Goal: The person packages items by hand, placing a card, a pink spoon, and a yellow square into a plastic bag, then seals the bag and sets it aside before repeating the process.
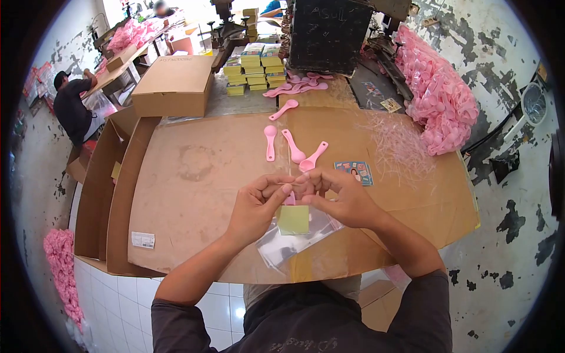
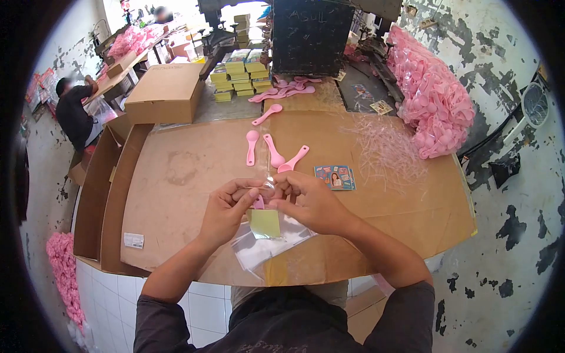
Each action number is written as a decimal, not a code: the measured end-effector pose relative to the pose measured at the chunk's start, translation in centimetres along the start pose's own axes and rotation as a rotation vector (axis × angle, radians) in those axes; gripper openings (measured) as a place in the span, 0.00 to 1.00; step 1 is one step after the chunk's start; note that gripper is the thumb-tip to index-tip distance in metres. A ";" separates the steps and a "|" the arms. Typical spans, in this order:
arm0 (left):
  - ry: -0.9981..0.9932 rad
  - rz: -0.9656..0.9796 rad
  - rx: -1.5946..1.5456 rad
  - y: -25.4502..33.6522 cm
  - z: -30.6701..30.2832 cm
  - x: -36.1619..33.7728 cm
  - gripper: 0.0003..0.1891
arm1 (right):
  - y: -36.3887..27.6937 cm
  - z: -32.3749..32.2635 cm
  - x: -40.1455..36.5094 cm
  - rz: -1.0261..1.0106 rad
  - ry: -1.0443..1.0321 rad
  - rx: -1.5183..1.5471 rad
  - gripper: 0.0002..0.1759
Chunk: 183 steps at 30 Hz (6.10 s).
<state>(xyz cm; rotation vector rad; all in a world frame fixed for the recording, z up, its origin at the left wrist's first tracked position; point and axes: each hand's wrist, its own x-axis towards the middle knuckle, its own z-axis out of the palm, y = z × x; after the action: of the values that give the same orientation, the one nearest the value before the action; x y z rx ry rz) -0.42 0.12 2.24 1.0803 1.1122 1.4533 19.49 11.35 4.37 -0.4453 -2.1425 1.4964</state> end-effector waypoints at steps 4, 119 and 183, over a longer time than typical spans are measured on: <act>-0.029 -0.005 -0.042 0.7 0.0 0.0 0.16 | 0.3 -0.8 0.6 0.111 -0.041 0.255 0.14; -0.046 0.222 0.924 -4.5 0.1 1.0 0.12 | 7.2 -7.5 -2.8 0.035 0.053 0.255 0.08; -0.154 -0.160 0.407 -2.7 0.6 0.2 0.12 | 0.9 -0.3 -1.3 -0.067 0.323 -0.044 0.12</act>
<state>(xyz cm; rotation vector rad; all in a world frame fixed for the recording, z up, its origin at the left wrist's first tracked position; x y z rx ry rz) 0.65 0.64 -0.27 1.3247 1.3835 1.0228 20.70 11.20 3.32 -0.5819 -1.9190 1.2474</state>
